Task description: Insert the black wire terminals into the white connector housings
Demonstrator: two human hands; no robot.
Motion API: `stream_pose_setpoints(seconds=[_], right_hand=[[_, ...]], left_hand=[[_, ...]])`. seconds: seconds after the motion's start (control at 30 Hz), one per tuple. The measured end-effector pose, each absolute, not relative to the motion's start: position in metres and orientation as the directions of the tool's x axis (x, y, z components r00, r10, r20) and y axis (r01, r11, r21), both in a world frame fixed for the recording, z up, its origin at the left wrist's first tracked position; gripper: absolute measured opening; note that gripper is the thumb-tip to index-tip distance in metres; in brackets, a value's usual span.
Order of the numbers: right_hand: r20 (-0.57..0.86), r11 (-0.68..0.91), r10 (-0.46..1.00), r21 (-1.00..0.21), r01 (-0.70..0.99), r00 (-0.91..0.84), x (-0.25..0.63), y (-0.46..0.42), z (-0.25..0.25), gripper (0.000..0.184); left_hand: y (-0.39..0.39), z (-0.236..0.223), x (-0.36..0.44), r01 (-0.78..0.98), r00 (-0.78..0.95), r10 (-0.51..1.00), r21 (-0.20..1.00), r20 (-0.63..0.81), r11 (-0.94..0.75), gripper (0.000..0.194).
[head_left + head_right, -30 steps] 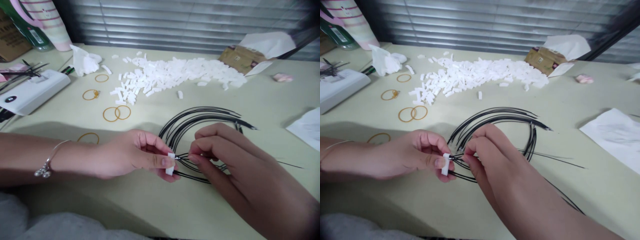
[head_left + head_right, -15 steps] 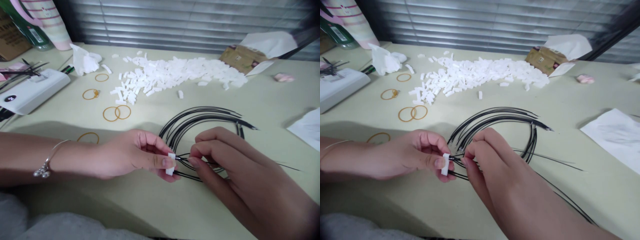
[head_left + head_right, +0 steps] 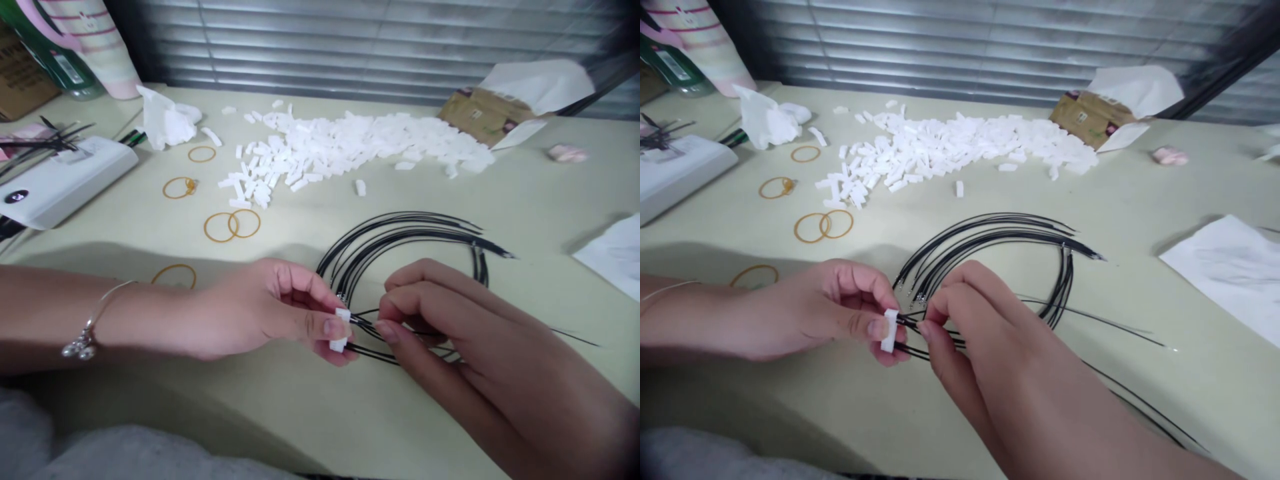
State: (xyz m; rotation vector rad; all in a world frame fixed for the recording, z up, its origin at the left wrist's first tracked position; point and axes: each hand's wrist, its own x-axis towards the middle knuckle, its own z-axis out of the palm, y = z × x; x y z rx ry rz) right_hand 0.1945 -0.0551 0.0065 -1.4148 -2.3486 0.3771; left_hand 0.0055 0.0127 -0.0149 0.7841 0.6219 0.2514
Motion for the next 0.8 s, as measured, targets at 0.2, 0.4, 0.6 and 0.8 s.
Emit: stream_pose_setpoints(seconds=[0.2, 0.4, 0.6, 0.8], right_hand=[[0.230, 0.445, 0.895, -0.421, 0.790, -0.382, 0.186, -0.054, 0.004, 0.016], [0.247, 0.436, 0.899, -0.422, 0.795, -0.362, 0.183, -0.056, 0.001, 0.015], [0.242, 0.503, 0.861, -0.289, 0.814, -0.447, 0.198, -0.058, 0.009, 0.028], [0.176, 0.494, 0.870, -0.277, 0.824, -0.462, 0.212, -0.079, 0.023, 0.018]], left_hand=[[0.013, -0.015, 0.004, 0.028, 0.806, 0.422, 0.738, -0.416, 0.674, 0.006], [0.012, -0.016, 0.004, 0.029, 0.801, 0.429, 0.742, -0.418, 0.669, 0.008], [0.010, -0.010, 0.004, -0.013, 0.825, 0.419, 0.728, -0.380, 0.685, 0.011], [0.003, 0.005, -0.003, -0.075, 0.914, 0.304, 0.627, -0.268, 0.776, 0.010]])
